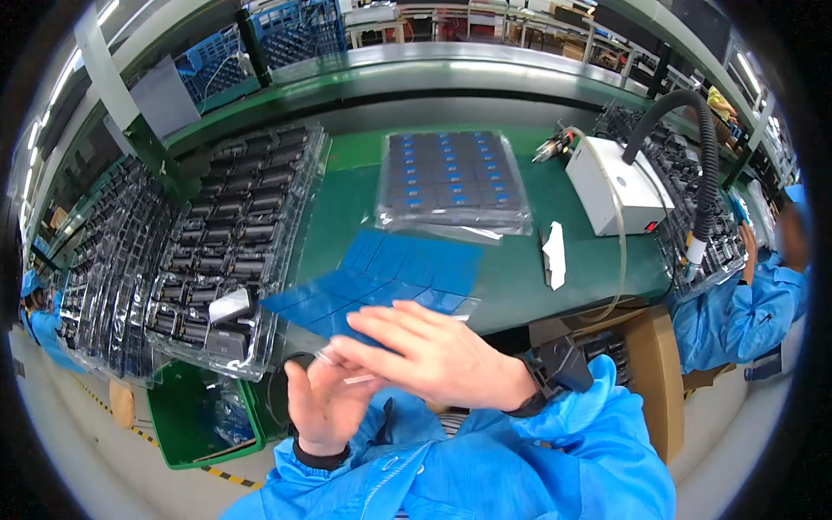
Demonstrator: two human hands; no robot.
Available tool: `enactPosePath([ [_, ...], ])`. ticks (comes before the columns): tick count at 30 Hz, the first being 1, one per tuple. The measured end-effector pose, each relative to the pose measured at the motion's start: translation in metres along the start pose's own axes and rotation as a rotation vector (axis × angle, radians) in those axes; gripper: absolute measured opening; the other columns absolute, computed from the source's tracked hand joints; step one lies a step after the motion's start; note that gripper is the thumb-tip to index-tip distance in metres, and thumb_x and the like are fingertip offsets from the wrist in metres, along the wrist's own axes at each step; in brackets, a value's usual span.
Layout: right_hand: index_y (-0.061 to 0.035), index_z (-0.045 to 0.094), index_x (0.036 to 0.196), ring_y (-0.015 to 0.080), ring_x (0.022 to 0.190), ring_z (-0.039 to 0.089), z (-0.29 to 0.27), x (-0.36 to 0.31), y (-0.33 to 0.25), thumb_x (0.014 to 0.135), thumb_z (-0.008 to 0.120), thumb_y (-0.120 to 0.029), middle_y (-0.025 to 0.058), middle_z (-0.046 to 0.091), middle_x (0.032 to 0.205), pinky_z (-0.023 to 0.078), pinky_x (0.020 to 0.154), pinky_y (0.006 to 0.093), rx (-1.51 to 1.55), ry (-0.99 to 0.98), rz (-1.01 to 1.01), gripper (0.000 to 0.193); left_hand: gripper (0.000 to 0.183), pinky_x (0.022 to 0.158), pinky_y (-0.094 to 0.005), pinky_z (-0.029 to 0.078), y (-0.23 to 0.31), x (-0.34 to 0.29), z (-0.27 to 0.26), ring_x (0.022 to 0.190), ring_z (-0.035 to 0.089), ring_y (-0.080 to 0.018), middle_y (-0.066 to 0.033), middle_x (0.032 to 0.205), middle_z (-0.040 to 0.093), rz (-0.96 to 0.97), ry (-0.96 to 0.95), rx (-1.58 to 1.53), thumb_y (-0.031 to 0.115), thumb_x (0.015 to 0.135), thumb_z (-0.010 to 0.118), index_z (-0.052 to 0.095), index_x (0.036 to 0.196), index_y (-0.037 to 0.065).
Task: Assembling and inspecting electronic devices on a production line, including applying protective films and labels.
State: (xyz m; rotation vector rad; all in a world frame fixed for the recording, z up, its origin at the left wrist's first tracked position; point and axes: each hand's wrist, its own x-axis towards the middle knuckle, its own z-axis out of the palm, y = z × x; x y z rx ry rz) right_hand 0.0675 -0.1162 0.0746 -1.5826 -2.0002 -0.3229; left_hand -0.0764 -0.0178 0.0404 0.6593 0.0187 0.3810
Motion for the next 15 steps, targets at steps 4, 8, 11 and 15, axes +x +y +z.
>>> enactPosePath([
  [4,0.0036,0.045,0.124,0.0329,0.115,0.048,0.025,-0.034,-0.018,0.077,0.061,-0.038,0.0207,0.046,0.126,0.041,0.094,0.04,0.168,-0.174,0.057,0.065,0.025,0.085,-0.0366,0.047,-0.015,-0.032,-0.031,0.094,0.058,-0.0219,-0.0118,0.096,0.058,-0.102,0.084,0.458,0.025,0.087,0.055,0.054,0.096,0.001],
  [8,0.0064,0.031,0.133,0.0353,0.125,0.037,0.049,-0.057,-0.034,0.078,0.058,-0.051,0.022,0.035,0.136,0.035,0.1,0.0401,0.746,-0.158,0.41,0.084,0.012,0.085,-0.0353,0.047,-0.027,-0.038,-0.037,0.089,0.058,-0.02,-0.0114,0.088,0.058,-0.132,0.226,0.349,0.013,0.084,0.056,0.053,0.085,0.001],
  [11,0.0052,0.041,0.127,0.0338,0.12,0.045,0.06,-0.053,-0.053,0.084,0.06,-0.018,0.0218,0.044,0.13,0.036,0.098,0.0367,0.852,0.067,0.597,0.052,0.013,0.083,-0.0354,0.047,-0.04,-0.041,-0.047,0.083,0.058,-0.0193,-0.0128,0.086,0.06,-0.027,0.208,0.221,0.012,0.083,0.056,0.049,0.078,0.002],
  [15,0.004,0.057,0.109,0.0222,0.101,0.058,0.065,-0.059,-0.051,0.093,0.045,-0.023,0.0136,0.061,0.108,0.041,0.092,0.033,1.219,0.206,1.106,0.033,0.011,0.079,-0.0341,0.046,-0.054,-0.035,-0.058,0.086,0.058,-0.0214,-0.0133,0.09,0.06,0.119,0.034,0.284,0.009,0.082,0.057,0.05,0.08,0.001],
])
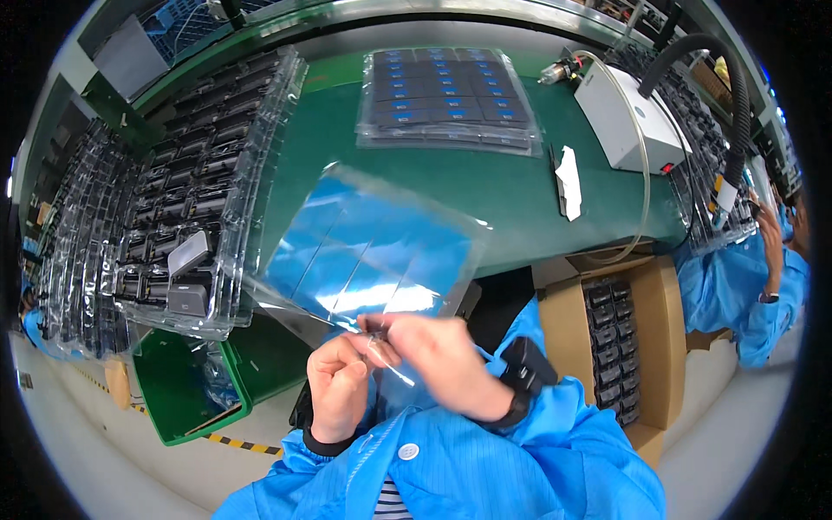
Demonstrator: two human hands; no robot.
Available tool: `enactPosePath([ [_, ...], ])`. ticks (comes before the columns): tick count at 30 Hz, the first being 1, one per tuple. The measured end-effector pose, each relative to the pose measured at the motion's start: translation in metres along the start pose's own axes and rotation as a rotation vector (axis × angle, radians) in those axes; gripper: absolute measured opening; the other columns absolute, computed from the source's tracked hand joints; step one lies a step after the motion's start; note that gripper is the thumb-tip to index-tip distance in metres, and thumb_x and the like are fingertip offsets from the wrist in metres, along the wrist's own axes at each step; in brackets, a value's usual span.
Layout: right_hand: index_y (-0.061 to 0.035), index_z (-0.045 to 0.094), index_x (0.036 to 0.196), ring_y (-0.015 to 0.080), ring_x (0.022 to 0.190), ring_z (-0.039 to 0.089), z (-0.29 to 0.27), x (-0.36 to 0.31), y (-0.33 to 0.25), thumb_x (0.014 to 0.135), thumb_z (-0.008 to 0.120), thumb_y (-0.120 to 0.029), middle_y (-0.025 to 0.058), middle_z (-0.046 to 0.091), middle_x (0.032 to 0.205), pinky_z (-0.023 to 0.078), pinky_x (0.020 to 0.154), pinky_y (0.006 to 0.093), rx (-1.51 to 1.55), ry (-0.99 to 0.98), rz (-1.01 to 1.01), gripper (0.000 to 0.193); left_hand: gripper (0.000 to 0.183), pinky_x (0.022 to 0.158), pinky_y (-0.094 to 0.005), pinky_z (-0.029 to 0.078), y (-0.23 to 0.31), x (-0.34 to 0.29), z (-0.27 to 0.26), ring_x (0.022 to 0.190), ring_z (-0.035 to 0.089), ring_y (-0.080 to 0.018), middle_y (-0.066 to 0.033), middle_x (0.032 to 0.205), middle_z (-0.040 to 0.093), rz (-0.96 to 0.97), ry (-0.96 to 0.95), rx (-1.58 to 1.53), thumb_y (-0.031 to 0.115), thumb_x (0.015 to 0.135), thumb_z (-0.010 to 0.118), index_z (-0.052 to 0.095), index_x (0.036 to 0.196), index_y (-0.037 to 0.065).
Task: Assembling and inspecting electronic devices on a production line, including applying protective films and labels.
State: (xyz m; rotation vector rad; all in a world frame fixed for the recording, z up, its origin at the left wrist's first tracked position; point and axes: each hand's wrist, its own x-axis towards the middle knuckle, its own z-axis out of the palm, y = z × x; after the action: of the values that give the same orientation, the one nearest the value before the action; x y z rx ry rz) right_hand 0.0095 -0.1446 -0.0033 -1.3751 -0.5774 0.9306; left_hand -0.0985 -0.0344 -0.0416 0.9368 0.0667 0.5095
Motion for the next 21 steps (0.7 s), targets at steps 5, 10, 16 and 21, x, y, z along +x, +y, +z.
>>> enactPosePath([
  [5,0.0023,0.052,0.105,0.0216,0.094,0.058,-0.072,0.032,-0.05,0.097,0.033,-0.034,0.0147,0.061,0.099,0.045,0.086,0.0387,0.297,0.449,-0.449,0.041,0.01,0.073,-0.025,0.044,-0.005,-0.022,-0.013,0.082,0.053,-0.0114,-0.0069,0.084,0.058,-0.08,0.216,0.179,-0.003,0.075,0.055,0.056,0.085,0.001],
  [10,-0.001,0.055,0.109,0.0276,0.109,0.054,-0.017,0.025,-0.034,0.084,0.058,-0.021,0.018,0.056,0.115,0.044,0.091,0.0384,-0.607,-0.112,-0.681,0.032,0.045,0.081,-0.0325,0.042,-0.005,-0.007,-0.005,0.093,0.051,-0.018,-0.0095,0.105,0.053,0.002,0.082,0.252,-0.002,0.073,0.058,0.044,0.115,-0.001],
  [16,0.0001,0.053,0.115,0.0313,0.11,0.052,0.001,0.028,-0.017,0.077,0.065,-0.017,0.0162,0.054,0.117,0.043,0.092,0.0401,-0.919,-0.123,-0.75,0.044,0.054,0.084,-0.0341,0.046,0.027,0.008,0.011,0.101,0.055,-0.0196,-0.0113,0.117,0.052,-0.188,0.107,-0.267,0.031,0.087,0.058,0.038,0.126,0.001],
  [21,0.0023,0.051,0.119,0.0324,0.113,0.051,-0.002,0.026,-0.014,0.076,0.068,-0.019,0.0182,0.052,0.121,0.042,0.094,0.0388,-0.636,-0.184,-0.58,0.051,0.026,0.076,-0.0272,0.046,0.029,0.01,-0.002,0.09,0.057,-0.013,-0.0072,0.099,0.058,-0.26,0.214,0.178,0.024,0.093,0.05,0.05,0.104,0.001],
])
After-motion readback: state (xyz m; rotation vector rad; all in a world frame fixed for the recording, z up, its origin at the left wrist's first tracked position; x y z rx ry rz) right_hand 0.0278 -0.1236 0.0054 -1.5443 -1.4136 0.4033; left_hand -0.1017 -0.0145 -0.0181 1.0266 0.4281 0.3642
